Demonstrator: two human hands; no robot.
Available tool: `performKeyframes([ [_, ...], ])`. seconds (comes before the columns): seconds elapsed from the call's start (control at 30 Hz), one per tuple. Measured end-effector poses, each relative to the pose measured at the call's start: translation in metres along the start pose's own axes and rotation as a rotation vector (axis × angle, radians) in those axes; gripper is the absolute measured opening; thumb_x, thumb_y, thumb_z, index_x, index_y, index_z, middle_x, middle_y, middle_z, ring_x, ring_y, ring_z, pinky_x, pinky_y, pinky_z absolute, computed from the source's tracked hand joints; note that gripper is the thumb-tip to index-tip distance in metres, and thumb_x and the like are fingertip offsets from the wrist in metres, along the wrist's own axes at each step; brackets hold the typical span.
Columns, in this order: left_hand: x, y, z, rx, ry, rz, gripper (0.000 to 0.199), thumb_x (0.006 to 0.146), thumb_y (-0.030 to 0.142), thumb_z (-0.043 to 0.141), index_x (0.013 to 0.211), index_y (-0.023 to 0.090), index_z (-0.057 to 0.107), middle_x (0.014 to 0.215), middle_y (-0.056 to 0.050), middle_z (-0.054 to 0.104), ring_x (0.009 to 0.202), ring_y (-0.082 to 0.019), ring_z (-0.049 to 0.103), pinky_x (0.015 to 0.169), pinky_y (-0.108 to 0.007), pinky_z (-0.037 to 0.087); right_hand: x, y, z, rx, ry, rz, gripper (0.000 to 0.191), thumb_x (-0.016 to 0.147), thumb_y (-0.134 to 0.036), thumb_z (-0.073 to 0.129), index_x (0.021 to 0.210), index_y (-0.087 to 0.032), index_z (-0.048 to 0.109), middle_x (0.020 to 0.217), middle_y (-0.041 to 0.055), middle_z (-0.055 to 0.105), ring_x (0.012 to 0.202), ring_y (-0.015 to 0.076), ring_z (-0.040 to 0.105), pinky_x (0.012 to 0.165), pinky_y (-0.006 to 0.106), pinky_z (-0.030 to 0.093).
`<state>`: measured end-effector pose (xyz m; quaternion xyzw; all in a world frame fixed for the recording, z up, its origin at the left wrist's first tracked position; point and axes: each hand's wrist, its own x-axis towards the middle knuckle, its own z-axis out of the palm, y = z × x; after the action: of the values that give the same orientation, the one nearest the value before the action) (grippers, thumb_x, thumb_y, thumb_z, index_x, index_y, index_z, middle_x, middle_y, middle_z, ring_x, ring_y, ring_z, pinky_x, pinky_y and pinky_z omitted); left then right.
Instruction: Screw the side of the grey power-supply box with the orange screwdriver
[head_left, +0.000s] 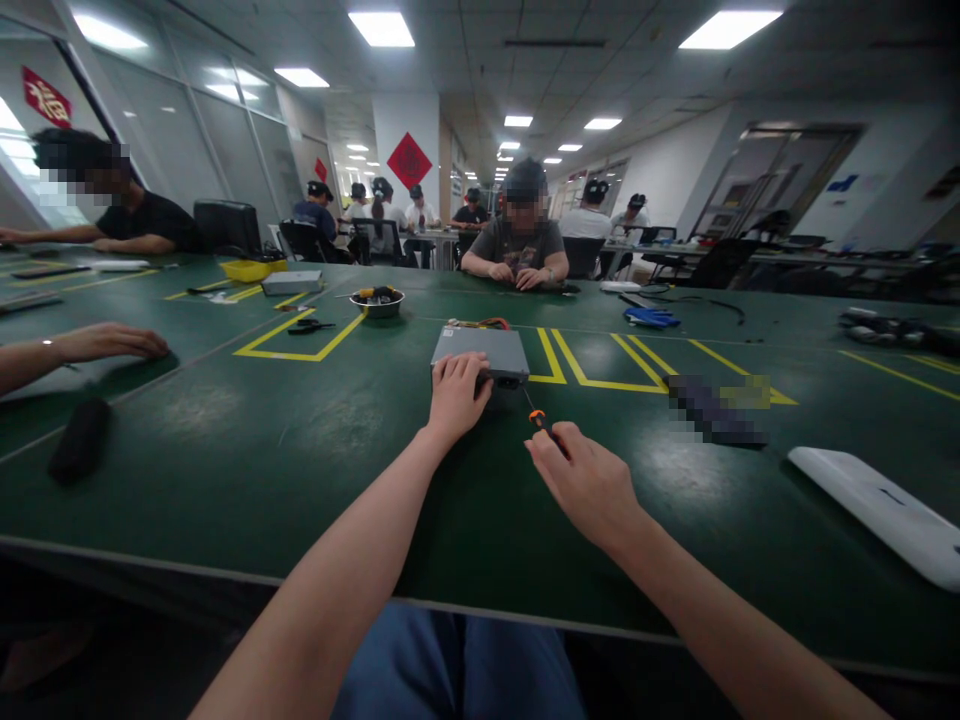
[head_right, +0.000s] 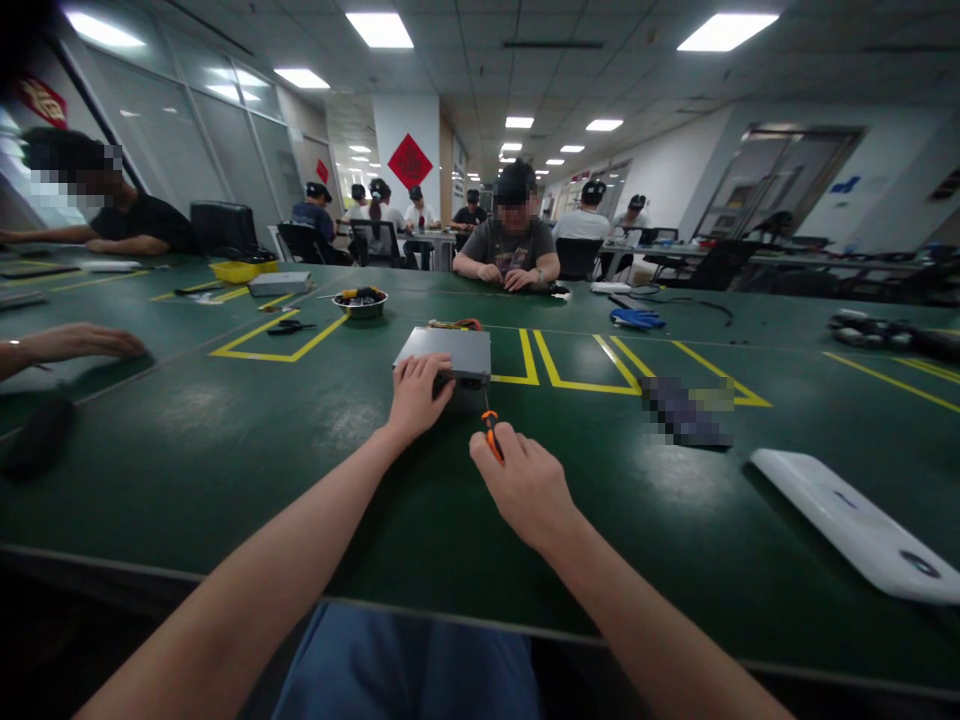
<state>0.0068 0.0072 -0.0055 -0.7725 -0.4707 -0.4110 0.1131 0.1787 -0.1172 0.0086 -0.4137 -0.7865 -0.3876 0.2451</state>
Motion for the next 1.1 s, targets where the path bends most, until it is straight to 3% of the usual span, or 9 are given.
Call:
performKeyframes([
  [0.13,0.000,0.000,0.000,-0.003,0.002,0.002,0.018,0.083,0.025,0.049,0.101,0.025,0.050,0.121,0.000,0.057,0.114,-0.017,0.047,0.104,-0.037,0.024,0.002,-0.002,-0.002,0.029,0.000,0.061,0.013,0.089,-0.025,0.043,0.086,-0.016,0.051,0.094,0.0107,0.051,0.064,0.0141,0.048,0.056,0.025,0.040],
  [0.23,0.000,-0.001,0.000,-0.003,0.005,0.009,0.019,0.083,0.025,0.050,0.101,0.025,0.050,0.121,0.000,0.057,0.114,-0.017,0.047,0.105,-0.037,0.024,0.004,-0.007,-0.001,0.114,0.027,0.091,0.013,0.086,-0.020,0.041,0.091,-0.011,0.050,0.096,0.0150,0.048,0.074,0.0180,0.050,0.061,0.027,0.044],
  [0.33,0.000,-0.001,0.000,-0.003,0.007,0.013,0.019,0.083,0.024,0.050,0.101,0.026,0.050,0.120,0.000,0.057,0.114,-0.017,0.047,0.104,-0.037,0.024,0.001,-0.006,0.002,0.095,0.074,0.041,0.012,0.086,-0.014,0.041,0.094,-0.012,0.049,0.091,0.0118,0.049,0.071,0.0158,0.050,0.060,0.025,0.043],
  [0.47,0.000,-0.001,0.001,0.007,-0.006,0.003,0.020,0.083,0.025,0.049,0.103,0.026,0.050,0.121,-0.001,0.057,0.114,-0.018,0.047,0.104,-0.038,0.024,-0.002,0.002,0.005,0.001,0.072,0.016,0.008,0.089,-0.024,0.046,0.091,-0.019,0.052,0.083,0.0048,0.051,0.061,0.0120,0.047,0.054,0.022,0.037],
  [0.67,0.000,-0.001,0.001,0.003,0.000,0.004,0.019,0.083,0.025,0.050,0.102,0.026,0.050,0.121,0.000,0.057,0.114,-0.018,0.047,0.104,-0.038,0.024,0.000,0.000,0.003,0.100,0.032,0.090,0.017,0.087,-0.023,0.043,0.099,-0.013,0.050,0.107,0.0163,0.046,0.077,0.0173,0.052,0.062,0.026,0.042],
  [0.8,-0.001,-0.001,0.001,-0.002,0.004,0.011,0.019,0.083,0.025,0.050,0.102,0.026,0.050,0.121,0.000,0.057,0.114,-0.017,0.047,0.104,-0.037,0.024,0.000,0.003,0.003,-0.005,0.055,0.021,0.017,0.088,-0.017,0.044,0.104,-0.015,0.050,0.089,0.0085,0.052,0.068,0.0146,0.049,0.059,0.024,0.037],
  [0.93,0.000,-0.001,0.000,0.003,-0.002,-0.001,0.020,0.083,0.025,0.050,0.102,0.026,0.050,0.121,0.000,0.056,0.114,-0.017,0.047,0.105,-0.037,0.024,0.003,0.006,-0.003,-0.088,0.079,-0.028,0.012,0.089,-0.030,0.050,0.091,-0.020,0.055,0.067,-0.0004,0.049,0.055,0.0123,0.040,0.056,0.026,0.028],
  [1.1,-0.001,-0.001,0.000,-0.007,0.005,0.004,0.019,0.083,0.025,0.049,0.103,0.026,0.050,0.121,0.000,0.057,0.114,-0.017,0.047,0.105,-0.037,0.023,0.006,0.000,-0.006,-0.031,0.019,0.048,0.019,0.087,-0.028,0.045,0.096,-0.015,0.056,0.079,0.0056,0.056,0.062,0.0144,0.046,0.059,0.028,0.028],
])
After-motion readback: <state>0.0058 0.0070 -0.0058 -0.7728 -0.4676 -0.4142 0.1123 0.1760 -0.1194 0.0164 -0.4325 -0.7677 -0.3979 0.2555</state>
